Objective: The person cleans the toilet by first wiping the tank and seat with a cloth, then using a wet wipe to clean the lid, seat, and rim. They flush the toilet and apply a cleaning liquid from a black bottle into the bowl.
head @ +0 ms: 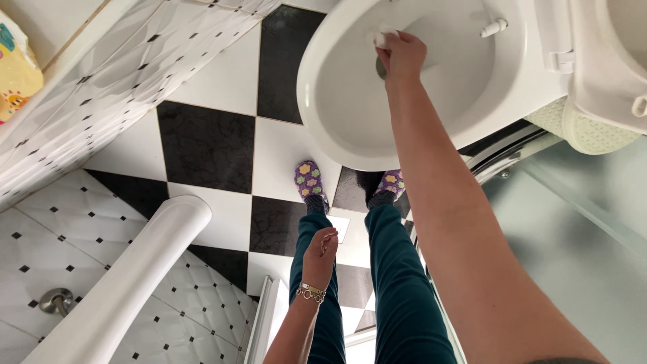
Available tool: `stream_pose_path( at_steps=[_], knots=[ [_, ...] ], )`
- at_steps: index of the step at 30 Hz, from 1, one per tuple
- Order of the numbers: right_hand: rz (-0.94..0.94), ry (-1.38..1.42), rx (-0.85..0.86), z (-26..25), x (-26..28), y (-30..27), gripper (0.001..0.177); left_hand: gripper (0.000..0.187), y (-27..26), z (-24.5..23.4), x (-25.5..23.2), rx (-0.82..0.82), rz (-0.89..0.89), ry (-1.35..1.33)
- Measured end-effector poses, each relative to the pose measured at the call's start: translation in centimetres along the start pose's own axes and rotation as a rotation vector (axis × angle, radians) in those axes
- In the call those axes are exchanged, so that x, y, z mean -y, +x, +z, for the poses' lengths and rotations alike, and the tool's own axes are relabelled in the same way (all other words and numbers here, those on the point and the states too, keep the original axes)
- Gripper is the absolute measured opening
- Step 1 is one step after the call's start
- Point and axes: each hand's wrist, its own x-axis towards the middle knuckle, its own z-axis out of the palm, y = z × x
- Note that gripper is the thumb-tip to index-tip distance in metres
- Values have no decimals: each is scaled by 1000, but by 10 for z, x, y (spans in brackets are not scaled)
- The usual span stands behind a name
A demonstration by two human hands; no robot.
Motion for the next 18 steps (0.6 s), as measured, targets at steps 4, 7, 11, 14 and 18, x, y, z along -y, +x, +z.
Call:
stream_pose_path(
  at_steps=[4,7,11,14,18],
  knots=[
    [-152,233,-261,-33,-39,82,4,25,-2,1,0,0,-11,-1],
    [-95,191,-247,-20,32,18,30,24,-1,1,6,4,17,-8],
    [-233,197,-185,-7,-1,79,33,22,2,2,13,-8,38,18],
    [-223,84,-212,13,12,60,47,23,1,-3,10,-8,-15,6],
    [-252,195,-225,31,11,45,40,23,2,-9,17,-15,16,14]
  ],
)
